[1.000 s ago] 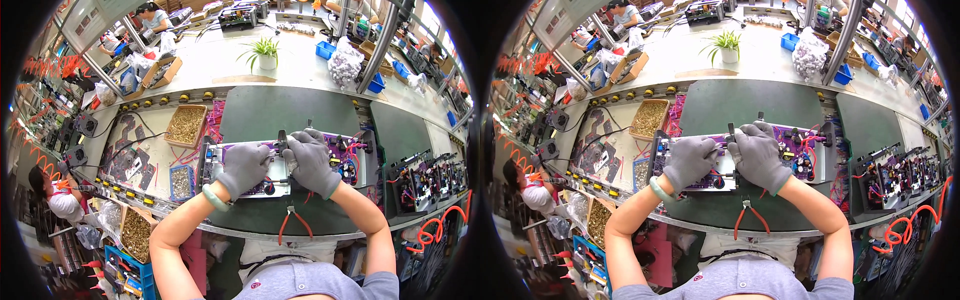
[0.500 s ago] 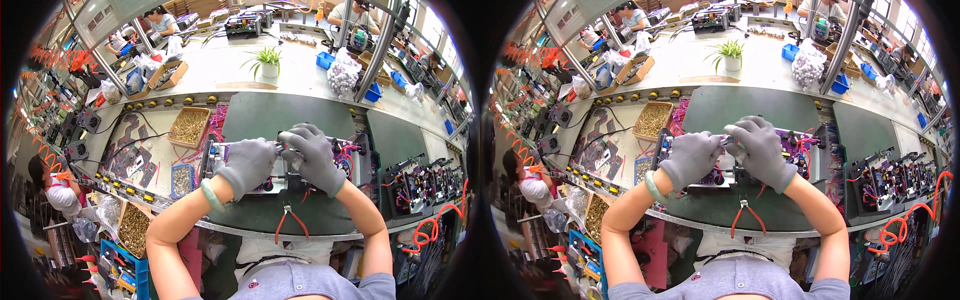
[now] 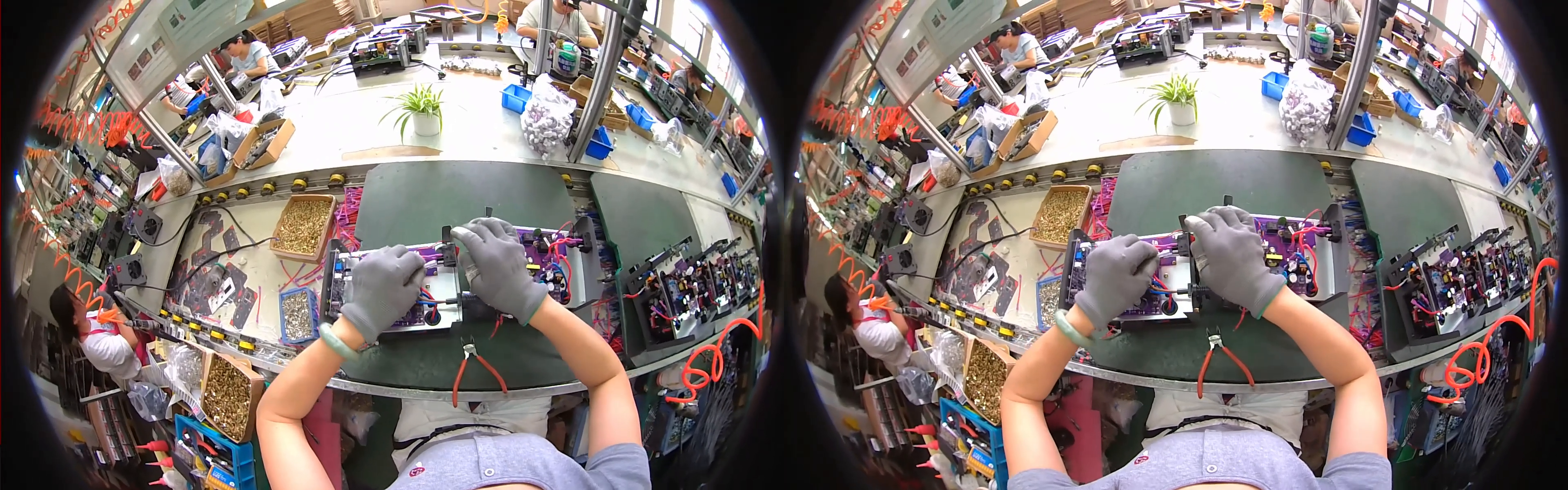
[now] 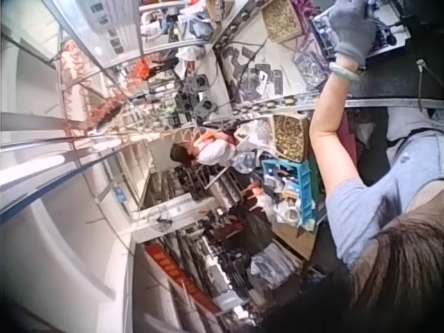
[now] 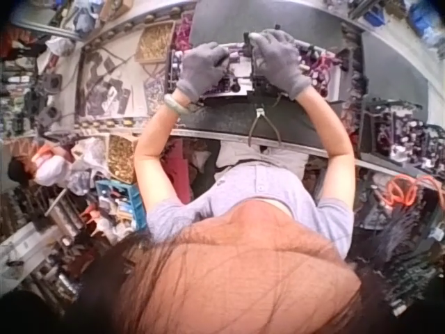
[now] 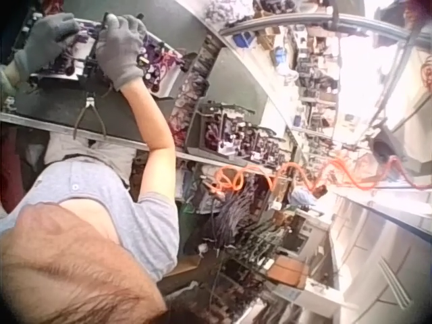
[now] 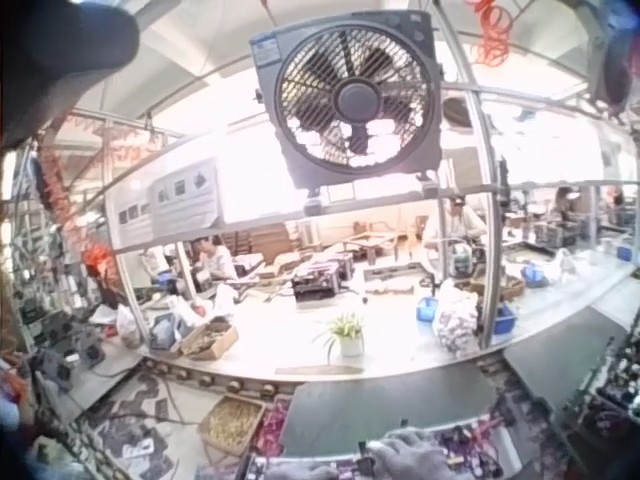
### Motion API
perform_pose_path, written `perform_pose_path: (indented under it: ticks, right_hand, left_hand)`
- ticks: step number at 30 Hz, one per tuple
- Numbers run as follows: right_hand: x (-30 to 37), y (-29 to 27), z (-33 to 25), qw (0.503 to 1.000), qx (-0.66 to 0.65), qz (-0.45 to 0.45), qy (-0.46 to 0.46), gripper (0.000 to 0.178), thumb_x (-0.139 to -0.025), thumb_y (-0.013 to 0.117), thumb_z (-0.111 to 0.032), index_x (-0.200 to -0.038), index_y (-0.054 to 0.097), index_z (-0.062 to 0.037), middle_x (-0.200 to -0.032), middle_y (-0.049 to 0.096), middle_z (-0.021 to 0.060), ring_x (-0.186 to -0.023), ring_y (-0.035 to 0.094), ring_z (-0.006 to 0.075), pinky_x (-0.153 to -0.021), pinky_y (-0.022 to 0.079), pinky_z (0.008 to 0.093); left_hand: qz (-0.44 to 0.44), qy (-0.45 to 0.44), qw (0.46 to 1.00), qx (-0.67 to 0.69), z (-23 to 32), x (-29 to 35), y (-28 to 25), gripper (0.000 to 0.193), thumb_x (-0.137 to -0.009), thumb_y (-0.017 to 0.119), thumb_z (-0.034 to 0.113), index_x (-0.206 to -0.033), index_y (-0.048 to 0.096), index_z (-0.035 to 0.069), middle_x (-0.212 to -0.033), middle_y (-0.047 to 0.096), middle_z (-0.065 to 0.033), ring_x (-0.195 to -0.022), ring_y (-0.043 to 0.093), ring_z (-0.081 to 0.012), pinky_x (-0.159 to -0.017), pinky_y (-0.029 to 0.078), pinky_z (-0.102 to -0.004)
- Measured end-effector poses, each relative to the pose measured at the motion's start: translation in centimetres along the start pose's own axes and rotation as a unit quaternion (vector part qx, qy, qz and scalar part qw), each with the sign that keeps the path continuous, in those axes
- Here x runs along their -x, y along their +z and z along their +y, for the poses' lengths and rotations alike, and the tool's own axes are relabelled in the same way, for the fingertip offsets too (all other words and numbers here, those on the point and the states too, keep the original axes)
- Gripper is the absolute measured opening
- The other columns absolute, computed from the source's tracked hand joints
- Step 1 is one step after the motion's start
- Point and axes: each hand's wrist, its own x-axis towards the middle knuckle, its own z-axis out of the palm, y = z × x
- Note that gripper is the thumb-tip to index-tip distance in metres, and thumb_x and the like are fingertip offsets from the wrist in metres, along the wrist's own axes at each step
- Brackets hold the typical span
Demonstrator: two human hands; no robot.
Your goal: Assembling electronic components, wiring harnesses, and circuit boards into metal enclosures on an industrial assembly line.
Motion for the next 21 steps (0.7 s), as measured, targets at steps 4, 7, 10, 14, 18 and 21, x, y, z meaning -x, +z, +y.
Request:
perform_pose_path:
  ticks: [4,7,10,14,18,21]
  right_hand:
    - [-0.1,0.0,0.0,0.998,-0.031,-0.042,0.024,0.034,-0.079,0.065,-0.009,-0.112,0.064,-0.0029,-0.101,0.066,0.0114,-0.1,0.063,0.0286,-0.103,0.041,0.0446]
    - [-0.1,-0.2,0.1,0.997,-0.033,-0.062,0.021,0.03,-0.08,0.064,-0.01,-0.109,0.066,-0.0021,-0.096,0.066,0.0116,-0.098,0.064,0.0275,-0.103,0.04,0.0451]
    - [-0.4,0.0,-0.2,0.996,-0.029,-0.072,0.032,0.025,-0.081,0.063,-0.01,-0.105,0.067,-0.0021,-0.095,0.066,0.0113,-0.098,0.064,0.0277,-0.103,0.04,0.0453]
    - [-0.3,0.9,-0.5,0.996,-0.042,-0.065,0.032,0.02,-0.082,0.063,-0.011,-0.099,0.067,-0.0027,-0.094,0.067,0.0119,-0.099,0.064,0.0274,-0.104,0.038,0.0467]
    - [0.1,0.5,-0.3,0.998,-0.022,-0.052,0.033,0.015,-0.082,0.062,-0.01,-0.094,0.066,-0.0037,-0.093,0.067,0.0127,-0.1,0.064,0.0281,-0.105,0.037,0.0479]
    - [1.1,0.5,1.4,0.998,-0.032,-0.043,0.04,0.015,-0.075,0.063,-0.009,-0.089,0.064,-0.0058,-0.09,0.066,0.0136,-0.099,0.063,0.0317,-0.102,0.04,0.0466]
  left_hand:
    - [-0.046,-0.012,0.998,-0.046,0.9,-0.7,0.3,0.008,-0.077,0.07,0.011,-0.083,0.065,0.009,-0.08,0.063,-0.0085,-0.075,0.064,-0.0295,-0.068,0.051,-0.0417]
    - [-0.03,-0.005,0.999,-0.044,0.8,-0.1,0.3,0.008,-0.077,0.07,0.01,-0.082,0.064,0.008,-0.078,0.063,-0.0096,-0.075,0.064,-0.0304,-0.069,0.051,-0.043]
    - [-0.009,-0.001,0.999,-0.046,0.7,-0.1,0.3,0.007,-0.078,0.069,0.01,-0.081,0.063,0.008,-0.077,0.061,-0.0108,-0.074,0.063,-0.0309,-0.067,0.051,-0.0432]
    - [-0.017,0.032,0.999,-0.028,0.1,0.0,0.2,0.008,-0.076,0.069,0.01,-0.08,0.062,0.008,-0.076,0.06,-0.0102,-0.073,0.063,-0.0308,-0.064,0.051,-0.0421]
    - [-0.043,0.088,0.995,-0.034,0.2,-2.0,0.9,0.008,-0.073,0.066,0.008,-0.077,0.059,0.008,-0.074,0.057,-0.01,-0.068,0.06,-0.0315,-0.059,0.048,-0.0435]
    - [-0.077,0.084,0.993,-0.043,1.2,-3.1,2.1,0.009,-0.071,0.064,0.006,-0.075,0.056,0.007,-0.072,0.053,-0.0113,-0.066,0.058,-0.0333,-0.056,0.046,-0.0455]
